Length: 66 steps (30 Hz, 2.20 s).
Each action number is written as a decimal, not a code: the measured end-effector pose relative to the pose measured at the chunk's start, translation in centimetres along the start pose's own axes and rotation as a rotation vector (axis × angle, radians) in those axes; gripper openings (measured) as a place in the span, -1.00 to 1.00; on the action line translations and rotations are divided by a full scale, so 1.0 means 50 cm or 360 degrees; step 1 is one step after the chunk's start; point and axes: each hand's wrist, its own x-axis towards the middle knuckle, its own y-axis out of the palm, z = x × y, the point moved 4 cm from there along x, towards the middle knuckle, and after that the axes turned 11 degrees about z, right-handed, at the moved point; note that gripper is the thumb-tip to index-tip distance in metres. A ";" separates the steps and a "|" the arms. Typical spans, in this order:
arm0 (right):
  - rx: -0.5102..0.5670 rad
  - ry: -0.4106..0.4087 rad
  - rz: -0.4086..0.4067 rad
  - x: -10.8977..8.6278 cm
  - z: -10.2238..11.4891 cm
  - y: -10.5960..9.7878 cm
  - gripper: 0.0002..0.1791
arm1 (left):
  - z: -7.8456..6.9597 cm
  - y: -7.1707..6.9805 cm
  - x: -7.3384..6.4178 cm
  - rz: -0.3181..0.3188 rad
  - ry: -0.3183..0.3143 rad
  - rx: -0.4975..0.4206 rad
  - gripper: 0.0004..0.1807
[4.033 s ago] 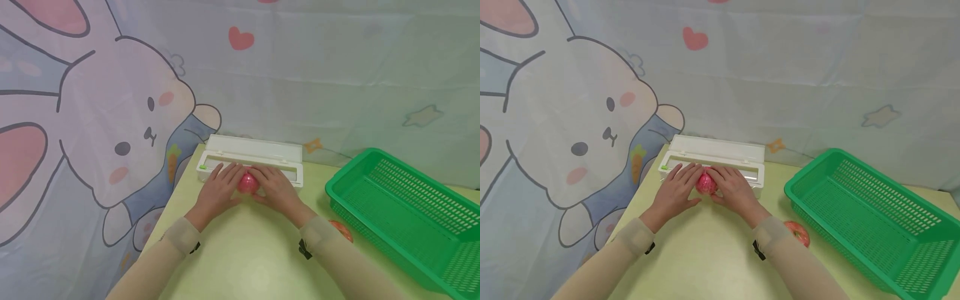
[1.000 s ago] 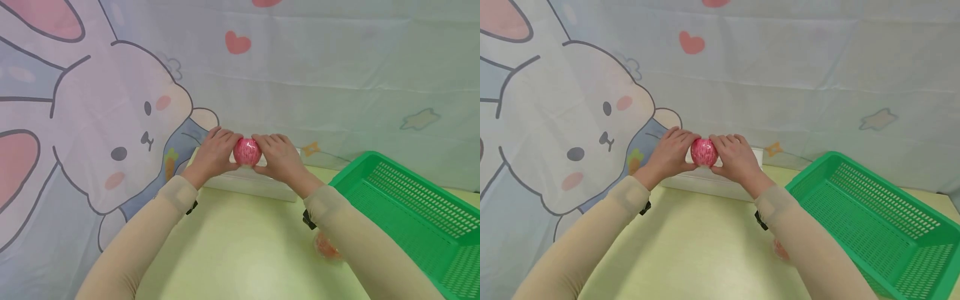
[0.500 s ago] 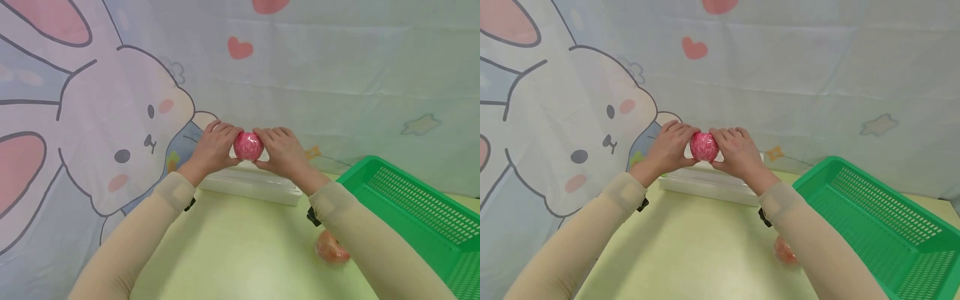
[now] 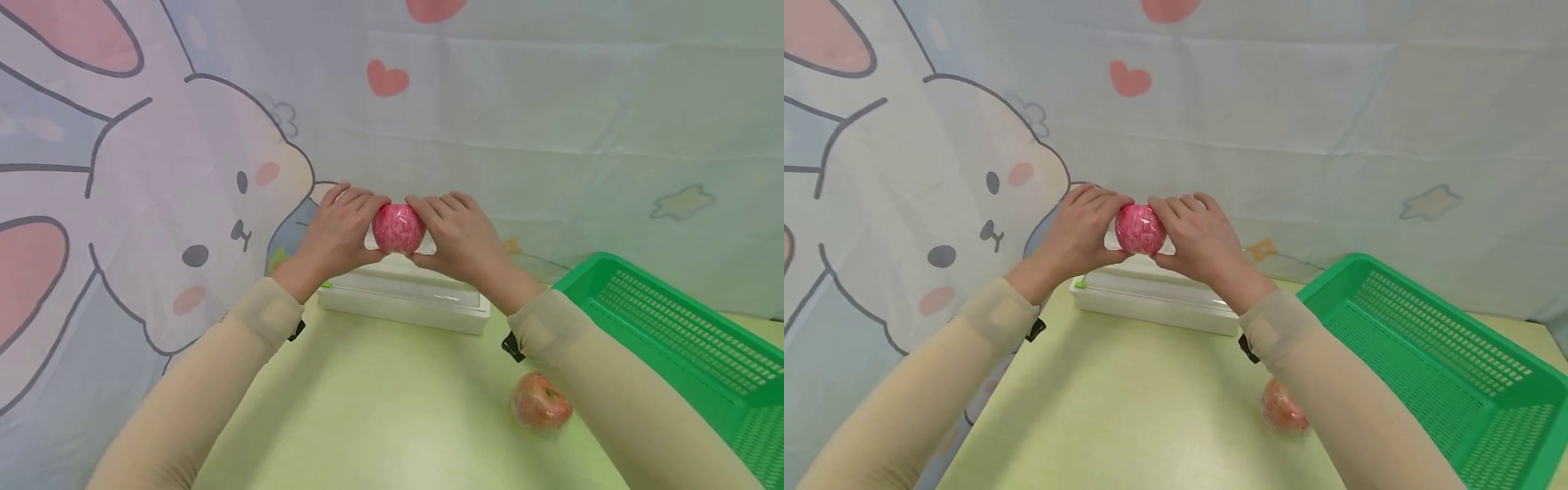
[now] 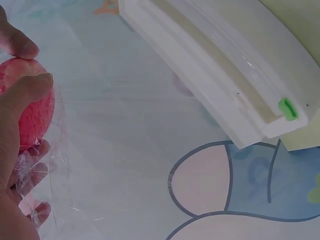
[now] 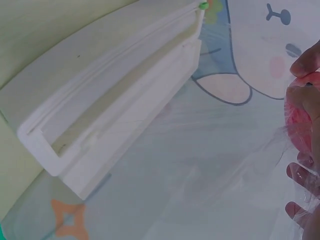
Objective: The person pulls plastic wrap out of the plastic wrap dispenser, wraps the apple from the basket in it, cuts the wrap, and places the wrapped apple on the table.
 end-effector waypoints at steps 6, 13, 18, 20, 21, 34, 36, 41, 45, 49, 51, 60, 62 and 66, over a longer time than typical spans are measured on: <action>-0.0058 -0.0016 -0.0018 0.008 0.009 -0.024 -0.05 | 0.003 -0.021 -0.009 -0.0103 0.0027 -0.0021 -0.16; -0.0124 -0.0042 -0.0034 0.018 0.023 -0.048 -0.02 | 0.008 -0.050 -0.025 -0.0198 0.0051 -0.0011 -0.17; -0.0103 -0.0069 -0.0051 0.027 0.032 -0.068 -0.01 | 0.012 -0.068 -0.033 -0.0205 0.0043 -0.0011 -0.19; -0.0103 -0.0075 -0.0045 0.029 0.034 -0.075 -0.01 | 0.011 -0.073 -0.036 -0.0205 0.0042 -0.0010 -0.19; -0.0103 -0.0078 -0.0043 0.030 0.035 -0.078 -0.01 | 0.011 -0.076 -0.037 -0.0209 0.0042 -0.0011 -0.19; -0.0159 -0.0120 -0.0125 0.033 0.036 -0.113 0.01 | 0.005 -0.113 -0.042 -0.0323 0.0079 0.0045 -0.17; -0.0165 -0.0130 -0.0140 0.034 0.038 -0.118 0.01 | 0.005 -0.118 -0.044 -0.0342 0.0084 0.0052 -0.17; -0.0159 -0.0142 -0.0150 0.036 0.039 -0.132 0.00 | 0.001 -0.131 -0.045 -0.0377 0.0106 0.0069 -0.16; -0.0162 -0.0150 -0.0141 0.036 0.040 -0.144 0.01 | -0.002 -0.142 -0.047 -0.0394 0.0105 0.0081 -0.17; -0.0177 -0.0158 -0.0140 0.035 0.042 -0.156 0.03 | -0.005 -0.152 -0.049 -0.0400 0.0101 0.0084 -0.18; -0.0184 -0.0163 -0.0144 0.034 0.044 -0.162 0.03 | -0.007 -0.157 -0.049 -0.0405 0.0102 0.0086 -0.18; -0.0192 -0.0186 -0.0155 0.031 0.050 -0.187 0.03 | -0.015 -0.176 -0.056 -0.0438 0.0120 0.0106 -0.18; -0.0191 -0.0192 -0.0154 0.031 0.052 -0.192 0.03 | -0.017 -0.179 -0.057 -0.0444 0.0125 0.0111 -0.17; -0.0195 -0.0210 -0.0165 0.026 0.057 -0.198 0.03 | -0.022 -0.184 -0.063 -0.0467 0.0147 0.0108 -0.18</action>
